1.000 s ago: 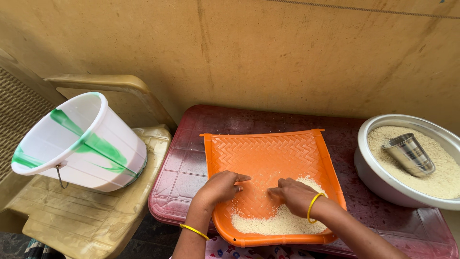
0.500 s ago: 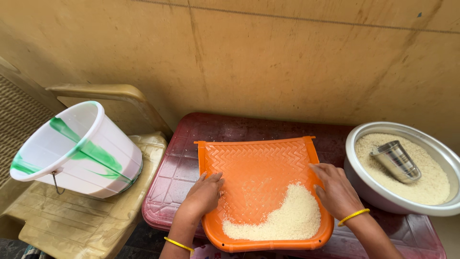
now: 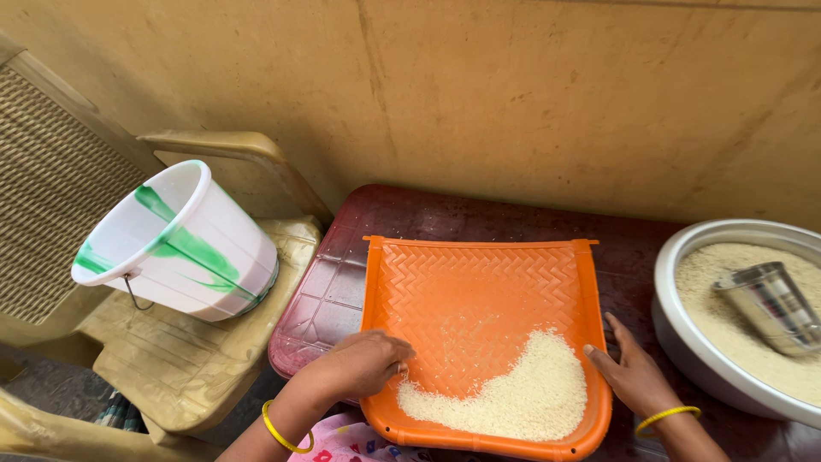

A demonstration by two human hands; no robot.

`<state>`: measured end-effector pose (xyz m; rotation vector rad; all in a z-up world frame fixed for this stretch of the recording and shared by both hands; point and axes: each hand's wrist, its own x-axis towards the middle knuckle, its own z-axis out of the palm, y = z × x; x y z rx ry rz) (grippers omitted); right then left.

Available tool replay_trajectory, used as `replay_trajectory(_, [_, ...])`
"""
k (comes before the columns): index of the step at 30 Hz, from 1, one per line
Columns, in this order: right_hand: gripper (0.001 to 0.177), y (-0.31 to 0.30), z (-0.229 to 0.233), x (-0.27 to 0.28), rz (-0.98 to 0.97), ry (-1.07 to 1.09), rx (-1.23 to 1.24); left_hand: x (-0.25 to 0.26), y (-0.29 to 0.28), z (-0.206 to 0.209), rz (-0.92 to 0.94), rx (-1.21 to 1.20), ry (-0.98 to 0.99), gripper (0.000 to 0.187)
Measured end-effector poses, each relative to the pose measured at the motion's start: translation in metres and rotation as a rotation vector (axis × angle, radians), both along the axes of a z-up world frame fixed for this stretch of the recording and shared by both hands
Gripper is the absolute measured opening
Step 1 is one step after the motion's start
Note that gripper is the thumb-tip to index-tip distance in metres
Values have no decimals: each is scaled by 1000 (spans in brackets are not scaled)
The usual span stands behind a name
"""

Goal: The person sorts through white rice in an orange tray by hand, picking out debris and moving the grains into a white bucket.

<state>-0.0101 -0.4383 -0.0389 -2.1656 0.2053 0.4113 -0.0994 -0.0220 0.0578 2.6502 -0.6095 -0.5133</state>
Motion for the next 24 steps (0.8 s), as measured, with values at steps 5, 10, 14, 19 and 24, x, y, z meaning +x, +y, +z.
replay_trajectory(5, [72, -6, -3, -2, 77, 16, -76, 2, 9, -11, -90, -44, -152, 22])
replay_trajectory(10, [61, -12, -18, 6, 103, 191, -222, 4, 10, -14, -25, -101, -174, 27])
replay_trajectory(14, [60, -20, -29, 6, 103, 186, -236, 3, 6, -12, 16, -70, -131, 23])
replay_trajectory(19, [61, -25, -45, 18, 116, 189, -261, 2, 4, -6, -41, -78, -154, 23])
replay_trajectory(24, [62, -28, -54, 20, 174, 14, -181, -1, 5, -10, -31, -63, -130, 28])
